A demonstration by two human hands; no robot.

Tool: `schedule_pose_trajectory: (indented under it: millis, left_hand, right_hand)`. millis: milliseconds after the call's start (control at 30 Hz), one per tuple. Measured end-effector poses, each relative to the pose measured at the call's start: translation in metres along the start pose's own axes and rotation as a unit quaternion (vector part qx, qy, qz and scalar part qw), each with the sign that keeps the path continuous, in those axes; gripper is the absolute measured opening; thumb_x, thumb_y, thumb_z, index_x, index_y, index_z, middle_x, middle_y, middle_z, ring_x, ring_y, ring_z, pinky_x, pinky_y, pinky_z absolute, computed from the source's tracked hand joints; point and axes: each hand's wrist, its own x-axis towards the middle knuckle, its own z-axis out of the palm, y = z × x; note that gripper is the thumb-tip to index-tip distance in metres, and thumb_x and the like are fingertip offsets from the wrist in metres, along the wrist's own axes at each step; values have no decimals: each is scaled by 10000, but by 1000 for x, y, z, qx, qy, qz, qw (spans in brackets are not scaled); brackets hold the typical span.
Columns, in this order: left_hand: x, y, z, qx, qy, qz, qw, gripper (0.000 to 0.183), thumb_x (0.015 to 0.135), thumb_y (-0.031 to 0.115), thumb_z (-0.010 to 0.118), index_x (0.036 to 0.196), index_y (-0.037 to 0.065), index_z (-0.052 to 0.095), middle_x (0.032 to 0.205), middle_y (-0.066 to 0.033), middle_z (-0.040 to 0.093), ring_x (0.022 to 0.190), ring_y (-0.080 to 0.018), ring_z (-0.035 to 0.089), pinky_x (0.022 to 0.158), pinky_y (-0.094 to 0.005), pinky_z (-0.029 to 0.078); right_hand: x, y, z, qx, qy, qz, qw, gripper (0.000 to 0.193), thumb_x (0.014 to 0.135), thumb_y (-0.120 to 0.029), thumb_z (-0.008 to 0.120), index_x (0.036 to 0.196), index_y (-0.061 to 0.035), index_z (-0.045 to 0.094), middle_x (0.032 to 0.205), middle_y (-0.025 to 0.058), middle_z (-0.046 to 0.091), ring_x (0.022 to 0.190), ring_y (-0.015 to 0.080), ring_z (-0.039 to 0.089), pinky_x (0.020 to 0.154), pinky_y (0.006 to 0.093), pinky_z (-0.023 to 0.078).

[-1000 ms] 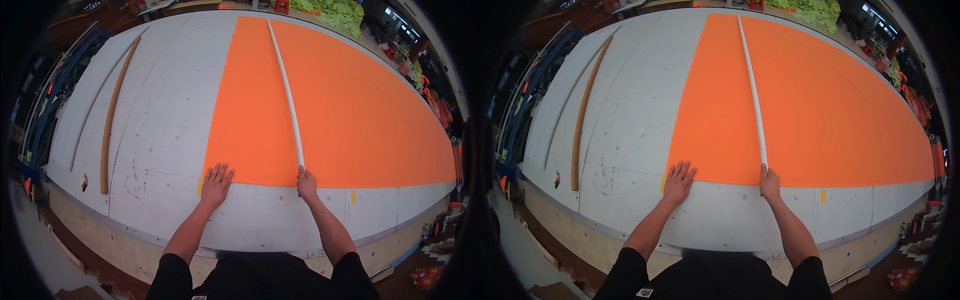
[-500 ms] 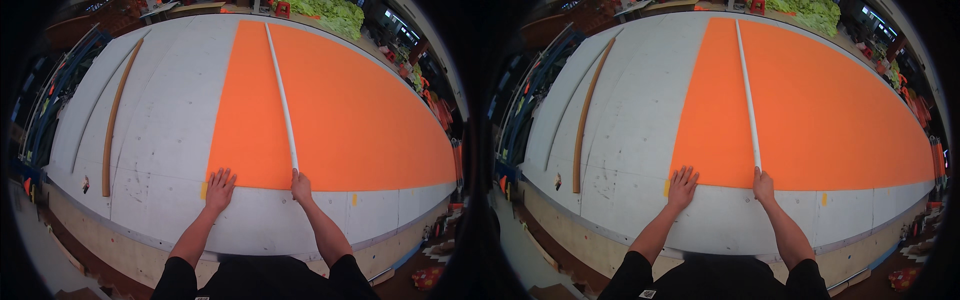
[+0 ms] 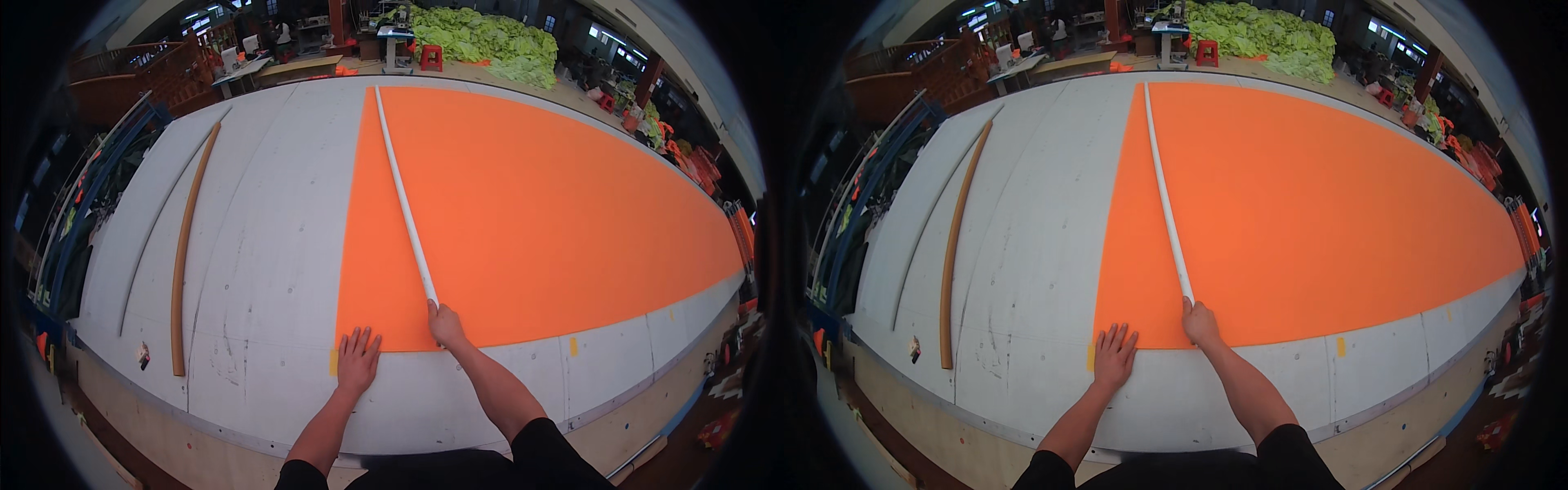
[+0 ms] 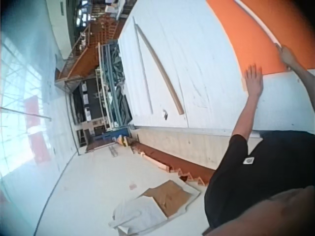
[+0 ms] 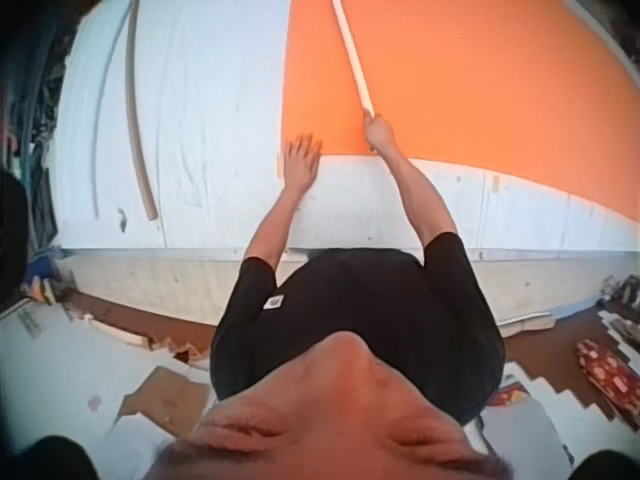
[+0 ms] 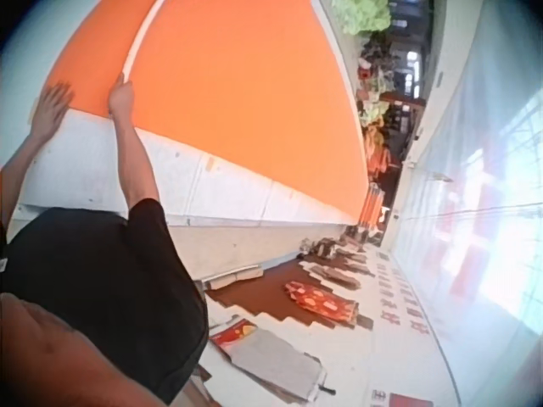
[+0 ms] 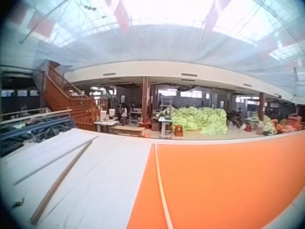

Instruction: The person folds a large orange fabric sheet on a long table using a white rod to create creases. They repeatedly lift, fold, and press the fabric to align it, then operate a nearby machine control panel.

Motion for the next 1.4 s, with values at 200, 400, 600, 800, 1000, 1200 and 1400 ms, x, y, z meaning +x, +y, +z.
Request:
schedule_pose_trajectory:
  millis: [200,400,600,800,1000,1200,1400]
  left_hand:
    - [-1,0,0,-9,-2,-16,1000,447,1000,280,624,1400,83,591,1535,-109,525,1465,-321,427,1226,-544,260]
    - [5,3,4,-10,19,30,999,335,980,242,627,1254,49,637,1443,-188,550,1381,-369,475,1154,-539,331]
    - [-1,-24,2,26,63,79,995,280,987,255,637,1196,68,647,1287,-181,616,1215,-360,572,1036,-512,423]
    - [12,7,-49,-4,48,143,989,299,952,245,678,1106,-9,708,1193,-278,682,1055,-443,657,917,-516,536]
    - [1,-8,-55,-8,32,152,988,277,931,217,702,1101,-3,706,1214,-281,669,1070,-457,638,931,-533,525]
    - [-19,-17,-53,-22,13,74,997,362,935,272,716,1162,-9,697,1171,-283,665,1040,-460,632,937,-533,522]
    - [-12,115,-12,-258,1,-24,966,451,1012,333,643,1271,-36,653,1186,-234,651,1028,-365,644,920,-488,537]
  right_hand:
    - [-37,27,-20,138,-16,-9,990,600,1089,-537,403,895,13,546,676,133,592,488,224,616,435,401,515]
    - [-58,62,-4,102,21,-30,994,652,1081,-595,376,883,8,529,651,151,582,509,261,621,508,437,521]
    - [-119,65,-33,214,-11,-20,976,641,1080,-582,403,904,17,550,739,197,618,548,316,609,580,480,522]
    - [-208,168,-25,97,79,-11,992,622,1079,-565,410,997,16,615,804,259,664,776,471,640,772,540,514]
    - [-251,205,-22,70,92,28,993,624,1076,-574,404,1022,7,626,778,270,657,785,468,649,772,530,518]
    - [-276,215,-38,126,36,22,991,699,1067,-614,382,1040,40,627,884,299,679,889,482,662,843,527,523]
    - [-338,288,-77,112,18,-50,992,659,1050,-624,428,1031,9,610,835,269,667,848,465,667,777,531,523]
